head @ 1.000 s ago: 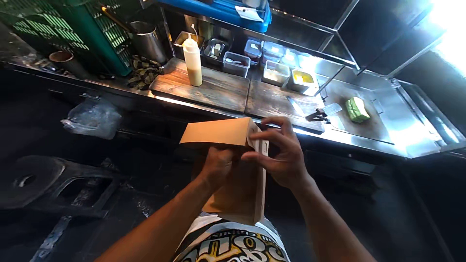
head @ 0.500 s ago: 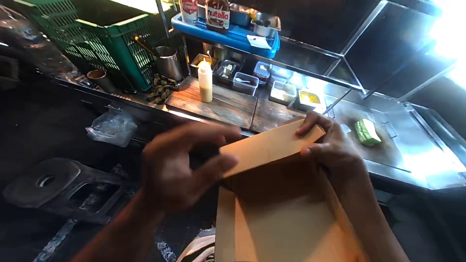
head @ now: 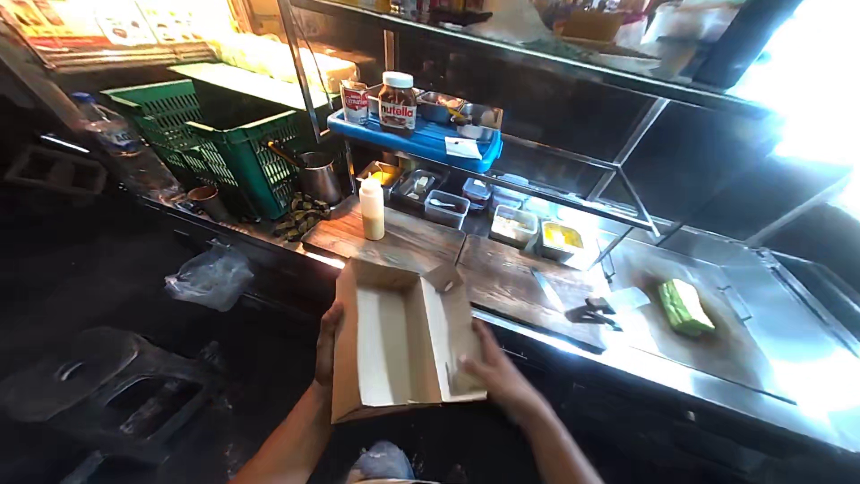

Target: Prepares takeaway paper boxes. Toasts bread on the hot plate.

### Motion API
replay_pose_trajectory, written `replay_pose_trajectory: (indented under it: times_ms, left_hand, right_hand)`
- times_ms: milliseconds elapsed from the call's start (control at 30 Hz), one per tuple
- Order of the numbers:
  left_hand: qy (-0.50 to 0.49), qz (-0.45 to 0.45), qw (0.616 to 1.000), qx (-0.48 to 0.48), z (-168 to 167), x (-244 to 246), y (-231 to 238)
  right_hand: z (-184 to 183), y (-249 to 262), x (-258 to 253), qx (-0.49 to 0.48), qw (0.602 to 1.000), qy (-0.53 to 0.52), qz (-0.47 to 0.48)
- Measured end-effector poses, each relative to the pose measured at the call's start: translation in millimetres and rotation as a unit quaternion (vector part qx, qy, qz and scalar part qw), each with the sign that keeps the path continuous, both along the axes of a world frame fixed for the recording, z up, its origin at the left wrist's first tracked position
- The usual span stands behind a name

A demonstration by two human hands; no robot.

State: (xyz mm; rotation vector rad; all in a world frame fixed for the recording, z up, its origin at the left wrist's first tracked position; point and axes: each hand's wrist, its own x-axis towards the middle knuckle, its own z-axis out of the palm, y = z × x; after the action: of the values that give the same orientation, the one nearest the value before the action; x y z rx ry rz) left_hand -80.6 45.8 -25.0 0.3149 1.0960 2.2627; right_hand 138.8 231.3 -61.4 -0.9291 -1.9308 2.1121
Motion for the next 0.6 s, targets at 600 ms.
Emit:
replay_pose_trajectory:
  times_ms: [600]
  left_hand:
    - [0.552, 0.01, 0.781, -0.291, -147, -157, 125]
  right_hand:
    - [-31, 245, -202, 0.35, 0.854, -0.37, 0.105]
